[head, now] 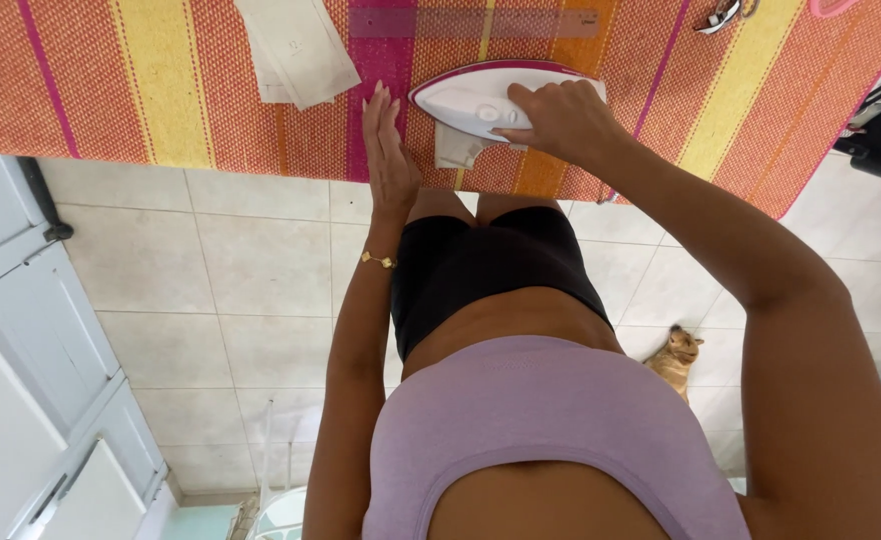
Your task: Ironing and measuring small white fabric cutouts on an ironing board using a steam iron and a ruler.
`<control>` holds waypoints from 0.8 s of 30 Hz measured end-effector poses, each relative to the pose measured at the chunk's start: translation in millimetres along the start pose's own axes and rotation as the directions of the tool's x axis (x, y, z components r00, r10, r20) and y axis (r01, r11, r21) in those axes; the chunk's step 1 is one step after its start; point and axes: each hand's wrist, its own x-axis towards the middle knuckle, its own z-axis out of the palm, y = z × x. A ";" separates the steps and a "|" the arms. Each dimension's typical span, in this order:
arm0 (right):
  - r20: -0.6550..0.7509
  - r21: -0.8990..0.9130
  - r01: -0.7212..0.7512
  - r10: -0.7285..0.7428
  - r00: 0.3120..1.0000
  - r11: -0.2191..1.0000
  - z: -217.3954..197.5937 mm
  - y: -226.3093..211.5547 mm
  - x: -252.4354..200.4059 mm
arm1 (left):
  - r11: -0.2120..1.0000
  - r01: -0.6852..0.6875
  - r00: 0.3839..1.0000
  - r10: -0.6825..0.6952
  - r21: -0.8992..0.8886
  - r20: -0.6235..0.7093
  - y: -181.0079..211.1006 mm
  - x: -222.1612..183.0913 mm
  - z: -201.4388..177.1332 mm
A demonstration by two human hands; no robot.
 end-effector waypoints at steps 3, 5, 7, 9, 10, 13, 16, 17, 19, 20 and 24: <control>-0.036 -0.025 -0.061 0.060 0.998 0.998 7.0 -4.8 3.1 | 0.999 0.031 1.000 -0.031 0.013 0.003 -0.4 -1.8 -0.6; -0.011 -0.030 -0.030 0.029 1.000 0.999 1.3 -2.7 1.3 | 0.999 0.032 0.999 -0.032 -0.002 0.001 -1.2 -1.4 0.0; 0.013 -0.035 -0.006 0.007 1.000 0.999 1.9 -2.1 0.6 | 0.999 0.027 1.000 -0.027 -0.022 0.002 -1.2 -1.8 0.0; -0.015 -0.060 -0.046 0.045 0.999 0.997 8.2 -3.1 3.5 | 0.999 0.036 0.999 -0.036 -0.010 0.010 -1.0 -2.3 -1.6; -0.015 -0.061 -0.046 0.045 0.999 0.997 5.6 -0.9 2.0 | 0.999 0.036 0.999 -0.036 -0.010 0.009 -0.4 -0.3 0.4; -0.046 -0.002 -0.022 0.022 0.999 1.000 1.9 -1.7 -0.4 | 0.999 0.035 0.999 -0.036 0.024 0.003 1.1 -0.5 -1.6; -0.027 -0.054 0.001 -0.003 1.000 0.999 0.7 0.5 -1.0 | 0.999 0.021 1.000 -0.021 0.043 0.000 2.3 3.0 0.1; -0.032 -0.026 -0.024 0.024 0.999 0.999 1.9 -1.1 -0.5 | 0.999 0.022 1.000 -0.022 0.048 -0.003 2.8 2.3 -1.0; -0.037 0.004 -0.049 0.049 0.998 0.999 3.9 -2.0 -0.9 | 0.998 0.023 1.000 -0.023 0.054 -0.005 3.1 0.9 -3.0; -0.031 -0.015 -0.021 0.021 0.999 1.000 4.3 -0.9 -1.9 | 0.998 0.023 1.000 -0.023 0.065 0.005 3.3 0.6 -3.7; -0.079 -0.038 -0.074 0.071 0.994 0.997 14.4 6.2 -6.8 | 0.989 -0.004 0.998 -0.006 0.148 0.070 3.6 3.3 -2.7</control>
